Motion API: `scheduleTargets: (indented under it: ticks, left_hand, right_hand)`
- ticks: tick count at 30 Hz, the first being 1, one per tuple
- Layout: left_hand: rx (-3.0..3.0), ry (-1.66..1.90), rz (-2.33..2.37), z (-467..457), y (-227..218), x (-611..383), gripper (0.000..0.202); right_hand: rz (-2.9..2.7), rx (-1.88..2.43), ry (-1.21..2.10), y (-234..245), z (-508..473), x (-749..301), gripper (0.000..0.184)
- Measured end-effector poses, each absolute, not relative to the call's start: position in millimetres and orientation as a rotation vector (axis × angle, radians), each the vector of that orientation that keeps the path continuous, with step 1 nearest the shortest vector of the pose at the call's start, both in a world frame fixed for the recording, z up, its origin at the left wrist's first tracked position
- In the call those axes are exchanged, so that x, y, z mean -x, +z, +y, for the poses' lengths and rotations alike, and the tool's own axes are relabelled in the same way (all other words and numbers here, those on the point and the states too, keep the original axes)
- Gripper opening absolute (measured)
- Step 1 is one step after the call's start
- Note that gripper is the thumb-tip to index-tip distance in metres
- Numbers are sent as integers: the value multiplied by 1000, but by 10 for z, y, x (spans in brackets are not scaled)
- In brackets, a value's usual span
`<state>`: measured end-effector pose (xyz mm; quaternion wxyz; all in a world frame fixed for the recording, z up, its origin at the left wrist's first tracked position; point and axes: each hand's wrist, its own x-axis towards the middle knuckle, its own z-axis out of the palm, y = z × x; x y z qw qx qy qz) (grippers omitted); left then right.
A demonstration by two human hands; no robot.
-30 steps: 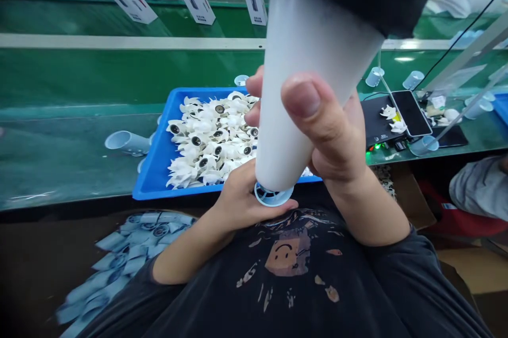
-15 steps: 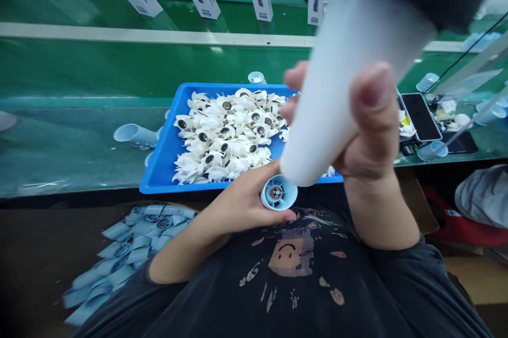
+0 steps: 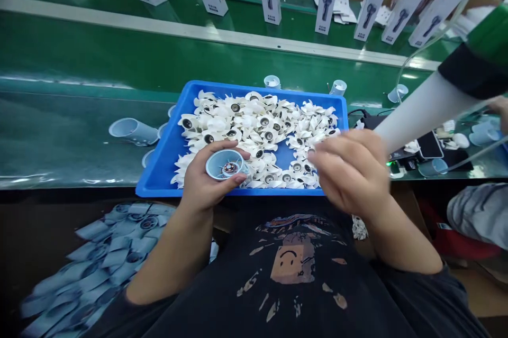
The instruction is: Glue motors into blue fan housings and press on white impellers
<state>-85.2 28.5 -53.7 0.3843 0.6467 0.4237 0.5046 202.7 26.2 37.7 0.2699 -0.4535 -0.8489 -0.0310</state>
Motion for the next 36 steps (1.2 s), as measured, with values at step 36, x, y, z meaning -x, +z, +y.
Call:
scheduleTargets:
  ticks: [36]
  left_hand:
    - [-1999,1045,989,22,-296,656,62]
  right_hand:
    - [-1382,1076,1745,614,300,-1882,32]
